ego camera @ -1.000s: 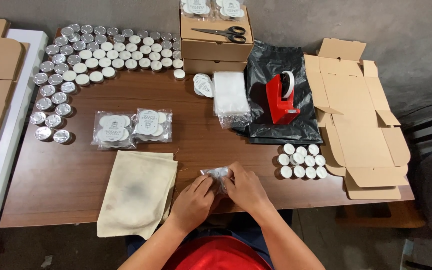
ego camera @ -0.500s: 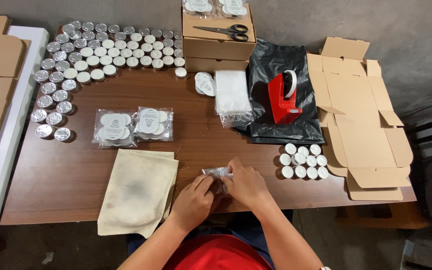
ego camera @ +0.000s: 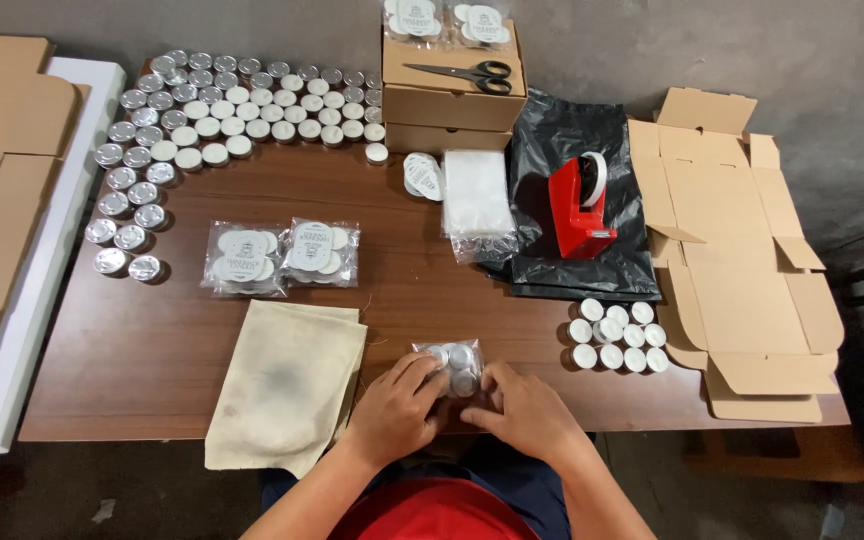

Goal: Packaging small white tealight candles into clear plastic bags, four per bag.

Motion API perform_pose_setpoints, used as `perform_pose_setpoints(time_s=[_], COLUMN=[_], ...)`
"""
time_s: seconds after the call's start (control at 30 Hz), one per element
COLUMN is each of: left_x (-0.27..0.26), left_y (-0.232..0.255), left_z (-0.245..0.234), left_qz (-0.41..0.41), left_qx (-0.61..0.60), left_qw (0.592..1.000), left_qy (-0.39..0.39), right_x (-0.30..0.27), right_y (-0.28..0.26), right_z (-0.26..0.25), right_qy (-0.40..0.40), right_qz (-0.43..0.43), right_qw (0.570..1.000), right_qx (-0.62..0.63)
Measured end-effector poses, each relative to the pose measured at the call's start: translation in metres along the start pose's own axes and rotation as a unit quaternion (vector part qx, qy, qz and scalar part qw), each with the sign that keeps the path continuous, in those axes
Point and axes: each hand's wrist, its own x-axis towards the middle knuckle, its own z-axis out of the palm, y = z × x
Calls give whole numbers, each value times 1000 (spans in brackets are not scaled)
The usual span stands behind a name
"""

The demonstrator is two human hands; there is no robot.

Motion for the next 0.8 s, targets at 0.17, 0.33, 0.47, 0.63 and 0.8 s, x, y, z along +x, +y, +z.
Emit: perform_pose_setpoints(time_s=[0.17,0.33,0.47,0.63,0.8], left_x=[3,0,6,3,-1], left_y=[4,4,9,9,9], left_z=[-5,-7,-15,-12,-10], left_qz=[2,-14,-29,-28,-9], left_qx=[-13,-58,-56,-14,52], left_qw=[1000,998,998,995,987], left_qy=[19,12,18,97,153], right_x=[42,67,68,89,100], right_y=[11,10,-3,-8,-63], right_z=[11,9,-7,-19,-29], right_qy=[131,59,6,10,180], right_qz=[-207,-178,-132,-187,-256], right_qw=[968,974,988,982,949], right_qx=[-47,-131,-83,11,40])
